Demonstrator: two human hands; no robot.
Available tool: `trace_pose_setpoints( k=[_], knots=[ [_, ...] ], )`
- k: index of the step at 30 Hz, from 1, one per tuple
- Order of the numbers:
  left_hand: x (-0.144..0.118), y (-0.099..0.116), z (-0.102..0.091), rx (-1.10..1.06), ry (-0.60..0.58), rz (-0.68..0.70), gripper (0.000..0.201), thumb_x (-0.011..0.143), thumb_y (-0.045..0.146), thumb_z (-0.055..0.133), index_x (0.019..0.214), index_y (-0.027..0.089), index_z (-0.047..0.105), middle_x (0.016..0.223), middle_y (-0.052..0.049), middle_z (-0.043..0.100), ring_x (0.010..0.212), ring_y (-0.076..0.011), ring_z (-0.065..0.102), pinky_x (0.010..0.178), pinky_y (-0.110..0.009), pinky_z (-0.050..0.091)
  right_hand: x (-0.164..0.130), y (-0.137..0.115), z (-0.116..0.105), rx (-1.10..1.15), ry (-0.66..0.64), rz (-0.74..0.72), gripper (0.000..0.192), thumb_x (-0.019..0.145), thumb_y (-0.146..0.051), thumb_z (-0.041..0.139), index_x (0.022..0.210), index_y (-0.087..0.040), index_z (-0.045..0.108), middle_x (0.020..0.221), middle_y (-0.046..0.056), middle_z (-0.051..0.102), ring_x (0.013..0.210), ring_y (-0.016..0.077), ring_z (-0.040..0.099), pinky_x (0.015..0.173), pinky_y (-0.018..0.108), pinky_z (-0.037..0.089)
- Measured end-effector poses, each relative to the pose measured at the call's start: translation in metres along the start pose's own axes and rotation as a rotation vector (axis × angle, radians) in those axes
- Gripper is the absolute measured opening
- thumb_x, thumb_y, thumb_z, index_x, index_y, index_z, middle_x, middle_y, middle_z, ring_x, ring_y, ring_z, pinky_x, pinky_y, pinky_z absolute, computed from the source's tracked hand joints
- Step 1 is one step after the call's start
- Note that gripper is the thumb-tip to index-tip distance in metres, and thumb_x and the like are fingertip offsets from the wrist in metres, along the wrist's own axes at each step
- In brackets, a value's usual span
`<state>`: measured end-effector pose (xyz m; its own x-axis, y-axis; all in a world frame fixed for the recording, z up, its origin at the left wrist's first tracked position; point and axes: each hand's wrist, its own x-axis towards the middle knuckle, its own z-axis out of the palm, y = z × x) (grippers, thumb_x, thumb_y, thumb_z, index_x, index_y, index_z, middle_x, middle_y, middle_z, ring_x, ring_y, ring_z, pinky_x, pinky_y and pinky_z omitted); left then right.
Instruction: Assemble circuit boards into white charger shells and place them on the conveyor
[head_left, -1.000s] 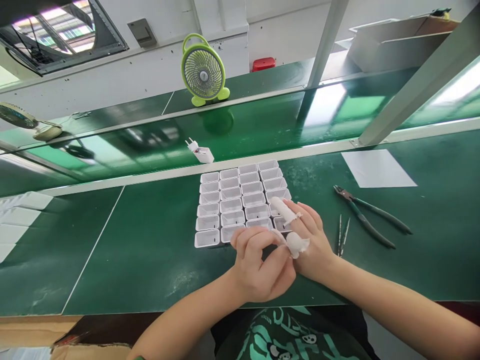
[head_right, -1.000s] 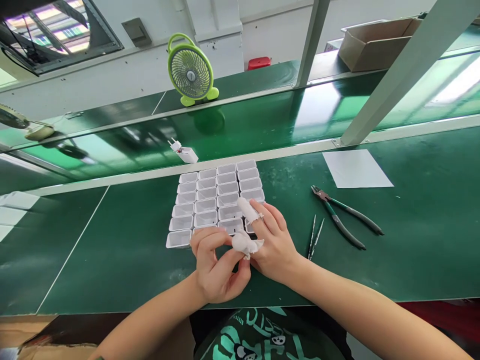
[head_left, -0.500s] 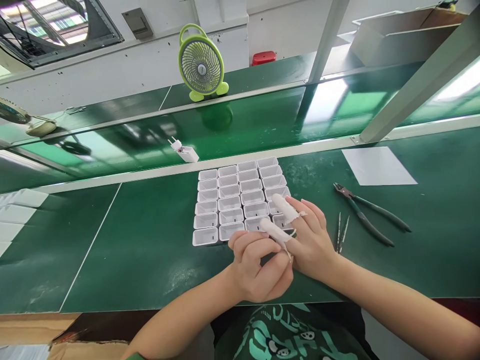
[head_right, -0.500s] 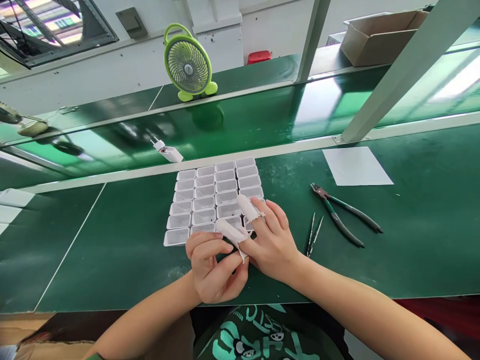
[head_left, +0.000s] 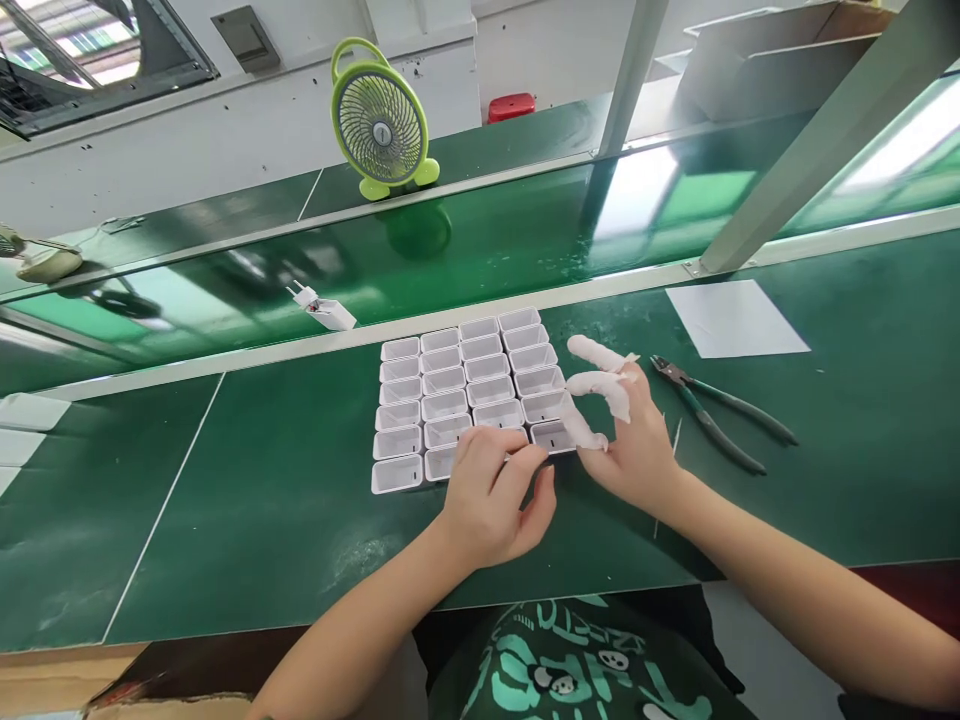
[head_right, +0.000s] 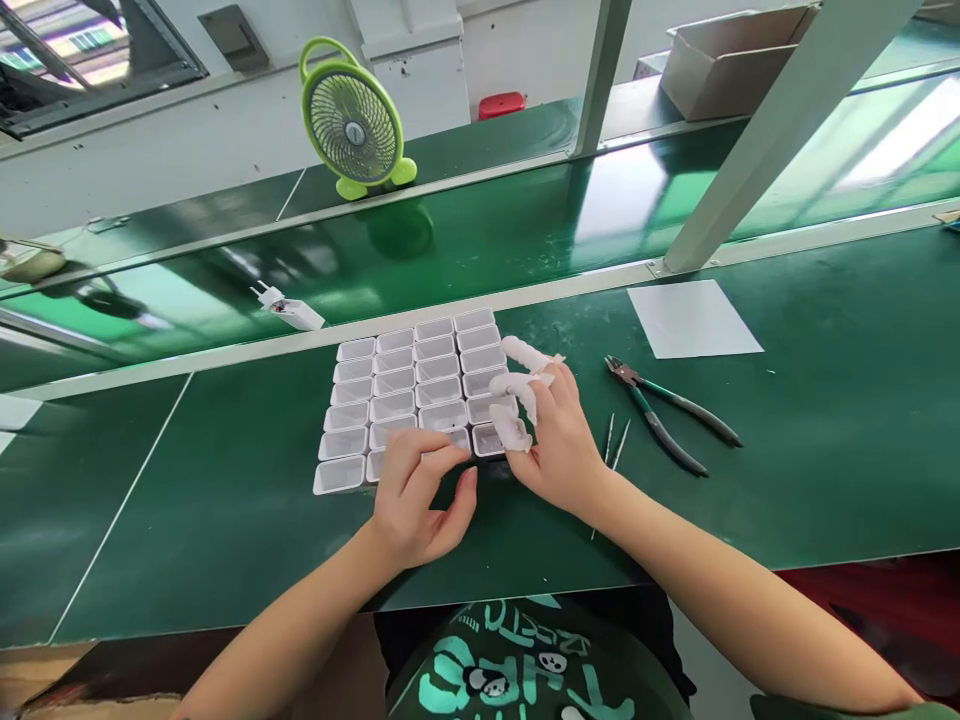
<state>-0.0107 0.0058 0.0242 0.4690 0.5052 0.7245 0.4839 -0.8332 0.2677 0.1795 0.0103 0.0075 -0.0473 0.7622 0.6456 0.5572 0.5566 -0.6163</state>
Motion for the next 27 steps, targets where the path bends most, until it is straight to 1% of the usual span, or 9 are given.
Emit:
trace_pose_setpoints(
  k=[2, 5, 8, 9, 11, 14, 19, 23, 27],
  knots=[
    [-0.001, -0.001, 0.003, 0.013, -0.043, 0.012, 0.021, 0.083, 0.008, 0.061, 0.103, 0.015, 0.058, 0.087, -0.007, 0.061, 0.079, -0.0196, 0.058, 0.07, -0.034, 0.045, 0.005, -0.002, -0.002, 0.371, 0.008, 0.21, 0.025, 0.086, -0.014, 0.061, 0.105, -0.028, 0.051, 0.135, 0.009, 0.058, 0.124, 0.0283, 0.057, 0.104, 0.053, 0.042],
    [-0.001, -0.001, 0.004, 0.006, -0.037, 0.033, 0.02, 0.083, 0.007, 0.062, 0.101, 0.014, 0.058, 0.085, -0.008, 0.061, 0.079, -0.0201, 0.058, 0.07, -0.035, 0.045, 0.011, -0.006, -0.007, 0.974, -0.039, 0.546, 0.019, 0.088, -0.022, 0.064, 0.099, -0.03, 0.051, 0.117, 0.004, 0.065, 0.099, 0.0204, 0.064, 0.088, 0.04, 0.051],
    [0.0, -0.001, 0.001, -0.009, -0.017, 0.049, 0.021, 0.082, 0.005, 0.062, 0.101, 0.013, 0.059, 0.085, -0.008, 0.062, 0.08, -0.0204, 0.057, 0.071, -0.035, 0.045, 0.019, -0.003, -0.012, 1.286, -0.07, 0.669, 0.008, 0.087, -0.028, 0.065, 0.085, -0.026, 0.057, 0.101, 0.003, 0.067, 0.084, 0.0169, 0.06, 0.081, 0.034, 0.049],
    [0.001, -0.001, 0.001, -0.013, -0.012, 0.052, 0.021, 0.082, 0.004, 0.062, 0.101, 0.013, 0.059, 0.085, -0.008, 0.062, 0.08, -0.0204, 0.057, 0.071, -0.035, 0.045, 0.021, -0.002, -0.013, 1.35, -0.047, 0.678, 0.014, 0.086, -0.028, 0.065, 0.076, -0.024, 0.056, 0.096, 0.003, 0.067, 0.082, 0.0165, 0.059, 0.078, 0.033, 0.049],
    [0.001, -0.002, 0.0, -0.019, -0.007, 0.056, 0.021, 0.082, 0.004, 0.062, 0.101, 0.013, 0.059, 0.085, -0.008, 0.062, 0.08, -0.0203, 0.058, 0.072, -0.035, 0.045, 0.025, 0.002, -0.014, 1.438, 0.019, 0.72, 0.034, 0.085, -0.028, 0.067, 0.059, -0.021, 0.046, 0.082, 0.001, 0.063, 0.077, 0.0158, 0.055, 0.072, 0.03, 0.047],
    [0.001, -0.002, 0.002, -0.028, -0.01, 0.062, 0.021, 0.082, 0.004, 0.061, 0.101, 0.014, 0.059, 0.085, -0.008, 0.063, 0.08, -0.0199, 0.059, 0.072, -0.035, 0.046, 0.028, 0.005, -0.014, 1.479, 0.095, 0.827, 0.054, 0.087, -0.031, 0.067, 0.051, -0.018, 0.029, 0.073, 0.002, 0.055, 0.071, 0.0144, 0.05, 0.064, 0.028, 0.044],
    [0.0, -0.001, 0.002, -0.03, -0.027, 0.073, 0.018, 0.084, 0.005, 0.059, 0.1, 0.014, 0.058, 0.084, -0.007, 0.064, 0.078, -0.0185, 0.058, 0.072, -0.035, 0.045, 0.028, 0.003, -0.013, 1.474, 0.079, 0.853, 0.053, 0.091, -0.034, 0.064, 0.057, -0.019, 0.027, 0.073, 0.001, 0.049, 0.069, 0.0141, 0.045, 0.063, 0.028, 0.041],
    [0.001, -0.001, 0.001, -0.019, -0.033, 0.071, 0.017, 0.085, 0.006, 0.058, 0.1, 0.015, 0.058, 0.085, -0.007, 0.064, 0.079, -0.0185, 0.058, 0.072, -0.034, 0.045, 0.029, -0.003, -0.013, 1.449, 0.08, 0.817, 0.052, 0.081, -0.028, 0.072, 0.06, -0.02, 0.024, 0.07, -0.001, 0.037, 0.07, 0.0154, 0.043, 0.062, 0.028, 0.038],
    [0.002, -0.002, 0.001, -0.016, -0.021, 0.072, 0.017, 0.084, 0.005, 0.059, 0.099, 0.014, 0.058, 0.084, -0.007, 0.064, 0.077, -0.0182, 0.057, 0.072, -0.034, 0.045, 0.031, -0.008, -0.015, 1.44, 0.062, 0.842, 0.061, 0.081, -0.039, 0.074, 0.062, -0.021, 0.019, 0.072, -0.001, 0.03, 0.068, 0.0159, 0.037, 0.061, 0.029, 0.034]
  ],
)
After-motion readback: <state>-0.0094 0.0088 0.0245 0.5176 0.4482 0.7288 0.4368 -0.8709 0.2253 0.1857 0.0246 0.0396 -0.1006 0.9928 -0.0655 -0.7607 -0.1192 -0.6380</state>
